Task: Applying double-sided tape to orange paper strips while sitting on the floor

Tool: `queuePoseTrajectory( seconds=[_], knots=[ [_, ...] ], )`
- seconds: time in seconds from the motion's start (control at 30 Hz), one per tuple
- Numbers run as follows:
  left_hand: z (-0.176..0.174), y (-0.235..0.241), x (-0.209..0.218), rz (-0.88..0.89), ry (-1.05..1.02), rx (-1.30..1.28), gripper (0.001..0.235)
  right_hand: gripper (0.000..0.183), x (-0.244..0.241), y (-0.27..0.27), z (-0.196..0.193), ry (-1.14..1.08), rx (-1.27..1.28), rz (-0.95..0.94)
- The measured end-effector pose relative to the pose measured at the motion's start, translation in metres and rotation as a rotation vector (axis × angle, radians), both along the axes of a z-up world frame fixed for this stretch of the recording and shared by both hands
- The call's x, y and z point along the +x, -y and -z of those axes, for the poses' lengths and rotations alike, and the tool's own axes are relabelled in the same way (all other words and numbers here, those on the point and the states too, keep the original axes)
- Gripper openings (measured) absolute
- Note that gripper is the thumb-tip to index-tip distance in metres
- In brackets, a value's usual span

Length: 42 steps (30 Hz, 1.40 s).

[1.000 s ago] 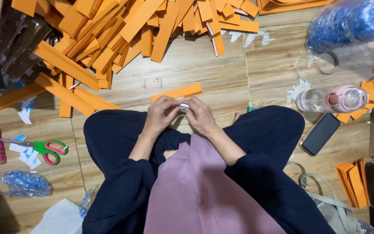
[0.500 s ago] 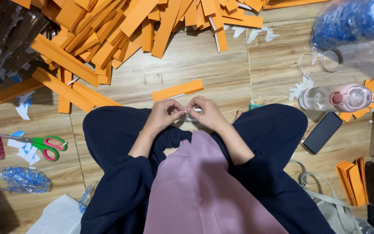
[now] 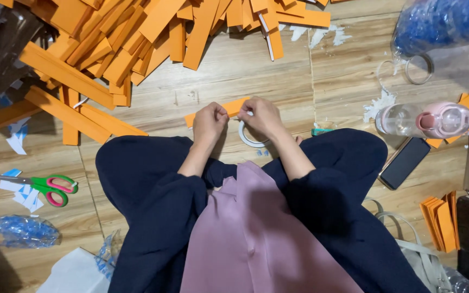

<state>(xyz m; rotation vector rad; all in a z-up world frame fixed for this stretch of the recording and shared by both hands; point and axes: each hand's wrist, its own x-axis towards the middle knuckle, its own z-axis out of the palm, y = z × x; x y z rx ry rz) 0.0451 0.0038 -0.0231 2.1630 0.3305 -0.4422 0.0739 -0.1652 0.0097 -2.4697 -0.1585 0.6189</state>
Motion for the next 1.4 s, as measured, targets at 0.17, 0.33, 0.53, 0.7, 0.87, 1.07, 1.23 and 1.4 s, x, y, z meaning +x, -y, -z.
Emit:
queuePoseTrajectory(
  seconds=[0.17,0.33,0.53,0.7,0.87,1.07,1.23,1.4],
  knots=[
    [0.031,0.003,0.006,-0.019,-0.073,0.016,0.007,0.013,0.007,-0.008,0.016,-0.004,0.005,-0.018],
    [0.049,0.002,0.010,-0.034,-0.084,0.018,0.009,0.012,0.007,-0.011,0.023,-0.036,0.011,0.008],
    [0.050,0.001,0.009,-0.028,-0.092,0.022,0.010,0.011,0.004,-0.012,0.021,-0.023,0.027,0.024],
    [0.051,0.000,0.012,-0.018,-0.112,0.018,0.010,0.012,0.004,-0.013,0.028,-0.001,0.030,0.033],
    [0.045,0.000,0.012,-0.018,-0.114,0.015,0.010,0.012,0.004,-0.015,0.026,-0.013,0.014,0.045],
    [0.045,0.001,0.010,-0.024,-0.123,0.009,0.011,0.013,0.003,-0.016,0.028,-0.017,0.000,0.058],
    [0.012,0.008,0.012,-0.056,-0.132,0.001,0.009,0.013,0.001,-0.018,0.028,0.024,0.000,0.064],
    [0.018,0.014,0.024,-0.042,-0.241,0.116,0.004,0.009,-0.002,-0.025,0.006,0.119,-0.200,-0.033]
  ],
)
